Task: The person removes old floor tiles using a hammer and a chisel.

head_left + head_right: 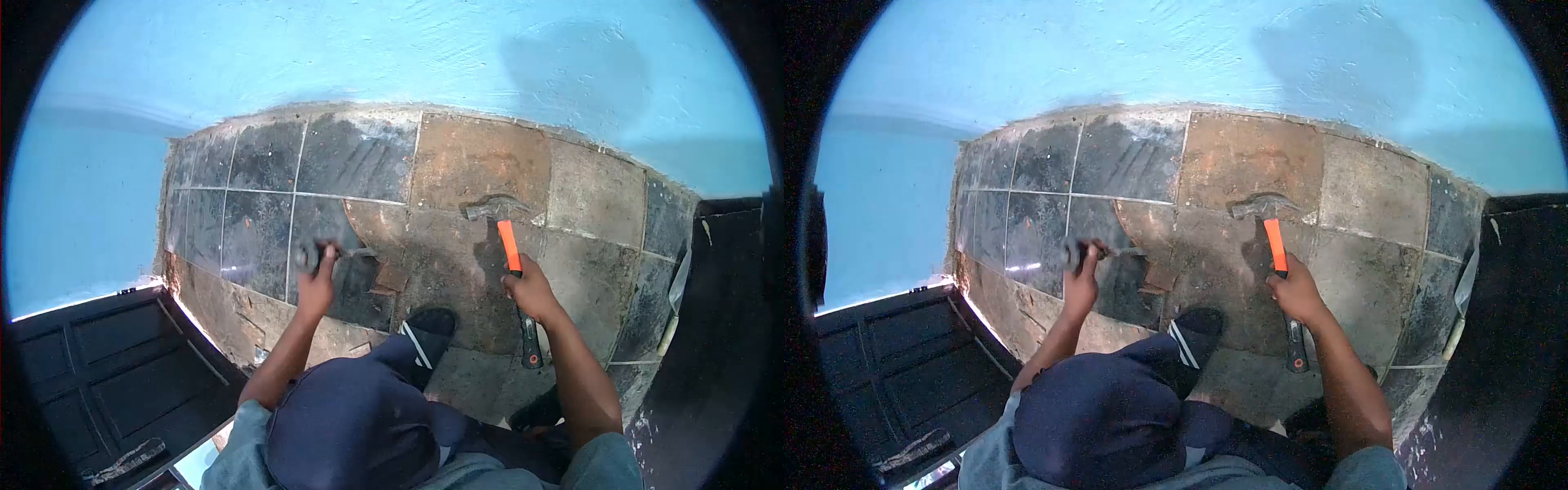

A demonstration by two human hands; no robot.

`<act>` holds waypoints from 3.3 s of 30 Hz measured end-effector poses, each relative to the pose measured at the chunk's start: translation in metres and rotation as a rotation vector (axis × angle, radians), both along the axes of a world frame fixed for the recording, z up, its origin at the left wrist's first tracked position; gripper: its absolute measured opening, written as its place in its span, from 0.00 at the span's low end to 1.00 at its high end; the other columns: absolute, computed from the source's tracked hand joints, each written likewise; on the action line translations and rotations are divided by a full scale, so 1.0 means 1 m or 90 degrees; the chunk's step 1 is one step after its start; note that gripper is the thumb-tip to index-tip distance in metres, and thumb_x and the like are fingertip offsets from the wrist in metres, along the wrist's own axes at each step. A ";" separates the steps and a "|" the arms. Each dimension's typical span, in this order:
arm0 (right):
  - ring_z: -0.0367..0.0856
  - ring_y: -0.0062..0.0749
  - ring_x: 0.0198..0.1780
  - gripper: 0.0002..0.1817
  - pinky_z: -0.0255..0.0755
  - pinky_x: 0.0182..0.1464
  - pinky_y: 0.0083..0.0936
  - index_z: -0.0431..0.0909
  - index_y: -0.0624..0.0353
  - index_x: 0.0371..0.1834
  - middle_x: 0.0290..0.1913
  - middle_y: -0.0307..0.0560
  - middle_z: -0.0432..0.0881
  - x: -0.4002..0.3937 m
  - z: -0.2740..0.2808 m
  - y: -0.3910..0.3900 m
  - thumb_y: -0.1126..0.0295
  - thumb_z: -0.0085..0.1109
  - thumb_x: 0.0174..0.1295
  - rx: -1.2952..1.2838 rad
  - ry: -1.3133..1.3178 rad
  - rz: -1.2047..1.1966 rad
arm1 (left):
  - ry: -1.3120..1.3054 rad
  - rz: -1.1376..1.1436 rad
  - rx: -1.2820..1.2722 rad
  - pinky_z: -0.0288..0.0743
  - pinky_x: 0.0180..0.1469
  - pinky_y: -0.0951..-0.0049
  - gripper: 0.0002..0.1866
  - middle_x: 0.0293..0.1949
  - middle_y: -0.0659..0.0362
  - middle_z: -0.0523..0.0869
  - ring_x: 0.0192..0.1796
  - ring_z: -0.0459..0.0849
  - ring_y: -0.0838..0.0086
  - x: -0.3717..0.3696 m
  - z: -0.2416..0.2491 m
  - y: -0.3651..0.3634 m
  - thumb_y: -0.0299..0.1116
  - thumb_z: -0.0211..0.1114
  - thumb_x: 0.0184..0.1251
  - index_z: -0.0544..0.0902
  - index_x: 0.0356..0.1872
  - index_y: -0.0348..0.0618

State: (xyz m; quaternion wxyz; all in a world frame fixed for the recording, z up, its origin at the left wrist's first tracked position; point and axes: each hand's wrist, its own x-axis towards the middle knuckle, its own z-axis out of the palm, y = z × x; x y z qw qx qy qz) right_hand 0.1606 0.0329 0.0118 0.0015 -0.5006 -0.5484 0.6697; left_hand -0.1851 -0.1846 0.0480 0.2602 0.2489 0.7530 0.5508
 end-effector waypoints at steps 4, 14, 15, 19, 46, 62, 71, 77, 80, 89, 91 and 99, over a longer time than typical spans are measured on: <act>0.77 0.28 0.26 0.14 0.72 0.30 0.31 0.73 0.65 0.49 0.29 0.43 0.77 -0.001 0.007 0.001 0.76 0.58 0.60 0.035 -0.019 0.028 | 0.035 -0.118 -0.055 0.77 0.49 0.72 0.10 0.39 0.59 0.87 0.43 0.84 0.76 -0.022 0.023 0.070 0.34 0.61 0.81 0.82 0.47 0.35; 0.77 0.27 0.29 0.15 0.71 0.34 0.28 0.74 0.65 0.51 0.30 0.42 0.78 -0.008 0.022 0.005 0.75 0.60 0.61 0.008 -0.039 0.026 | 0.406 -0.544 -0.128 0.77 0.52 0.48 0.23 0.45 0.41 0.88 0.50 0.85 0.42 -0.047 0.010 0.164 0.51 0.61 0.77 0.80 0.56 0.41; 0.77 0.27 0.29 0.15 0.70 0.34 0.28 0.74 0.65 0.51 0.30 0.41 0.77 -0.008 0.021 0.003 0.75 0.60 0.61 0.009 -0.038 0.016 | 0.381 -0.553 -0.190 0.77 0.52 0.48 0.23 0.45 0.41 0.88 0.50 0.85 0.42 -0.042 0.004 0.164 0.51 0.61 0.77 0.80 0.56 0.40; 0.76 0.27 0.29 0.16 0.71 0.34 0.27 0.75 0.65 0.51 0.30 0.41 0.77 -0.009 0.020 0.003 0.74 0.61 0.60 0.055 -0.023 0.019 | 0.351 -0.590 -0.340 0.77 0.52 0.46 0.23 0.43 0.40 0.87 0.50 0.85 0.42 -0.026 -0.009 0.170 0.49 0.62 0.77 0.79 0.53 0.36; 0.85 0.54 0.43 0.22 0.75 0.46 0.44 0.73 0.66 0.56 0.42 0.62 0.84 -0.078 0.072 0.039 0.71 0.63 0.58 0.345 0.005 0.242 | 0.461 -0.664 -0.443 0.76 0.54 0.45 0.22 0.40 0.42 0.88 0.50 0.86 0.43 -0.023 -0.024 0.166 0.49 0.66 0.72 0.82 0.53 0.40; 0.81 0.68 0.57 0.24 0.74 0.60 0.53 0.72 0.65 0.59 0.51 0.73 0.83 -0.099 0.044 -0.007 0.67 0.62 0.60 0.283 0.007 0.217 | 0.618 -0.782 -0.517 0.69 0.61 0.48 0.22 0.42 0.45 0.89 0.54 0.84 0.48 -0.047 -0.024 0.133 0.49 0.66 0.70 0.83 0.48 0.37; 0.81 0.66 0.55 0.22 0.74 0.58 0.47 0.75 0.66 0.55 0.49 0.68 0.83 -0.065 0.063 0.012 0.69 0.62 0.57 0.309 -0.017 0.201 | 0.550 -0.274 -0.194 0.71 0.54 0.49 0.10 0.41 0.45 0.88 0.49 0.84 0.46 -0.065 0.030 0.008 0.34 0.65 0.71 0.84 0.47 0.41; 0.80 0.68 0.55 0.20 0.72 0.57 0.49 0.75 0.67 0.53 0.48 0.69 0.82 -0.036 0.066 0.044 0.70 0.61 0.58 0.276 -0.103 0.206 | 0.522 -0.084 -0.479 0.75 0.46 0.46 0.10 0.44 0.45 0.88 0.43 0.84 0.39 -0.074 0.061 -0.105 0.31 0.65 0.69 0.84 0.48 0.40; 0.80 0.67 0.51 0.20 0.73 0.54 0.48 0.74 0.68 0.51 0.45 0.68 0.81 -0.020 0.043 0.048 0.71 0.61 0.57 0.283 -0.105 0.177 | 0.567 -0.044 -0.541 0.76 0.48 0.47 0.10 0.46 0.44 0.88 0.46 0.83 0.40 -0.082 0.059 -0.161 0.30 0.67 0.68 0.84 0.47 0.40; 0.81 0.63 0.47 0.18 0.73 0.52 0.45 0.74 0.70 0.47 0.41 0.67 0.81 -0.034 0.058 0.047 0.72 0.61 0.55 0.253 -0.108 0.160 | 0.375 0.191 -0.227 0.77 0.49 0.67 0.12 0.40 0.53 0.90 0.44 0.85 0.70 -0.056 0.074 -0.079 0.33 0.76 0.66 0.84 0.42 0.35; 0.81 0.63 0.48 0.18 0.72 0.52 0.45 0.74 0.70 0.47 0.42 0.68 0.81 -0.035 0.059 0.047 0.72 0.61 0.55 0.252 -0.105 0.172 | 0.300 0.198 -0.097 0.77 0.47 0.69 0.12 0.37 0.56 0.89 0.42 0.83 0.75 -0.054 0.045 -0.060 0.32 0.76 0.66 0.84 0.41 0.34; 0.81 0.60 0.51 0.19 0.72 0.54 0.44 0.74 0.70 0.51 0.45 0.67 0.80 -0.032 0.063 0.038 0.74 0.63 0.56 0.236 -0.066 0.160 | 0.268 0.214 -0.093 0.77 0.57 0.67 0.11 0.49 0.55 0.89 0.52 0.85 0.69 -0.028 -0.005 -0.146 0.24 0.67 0.73 0.83 0.53 0.32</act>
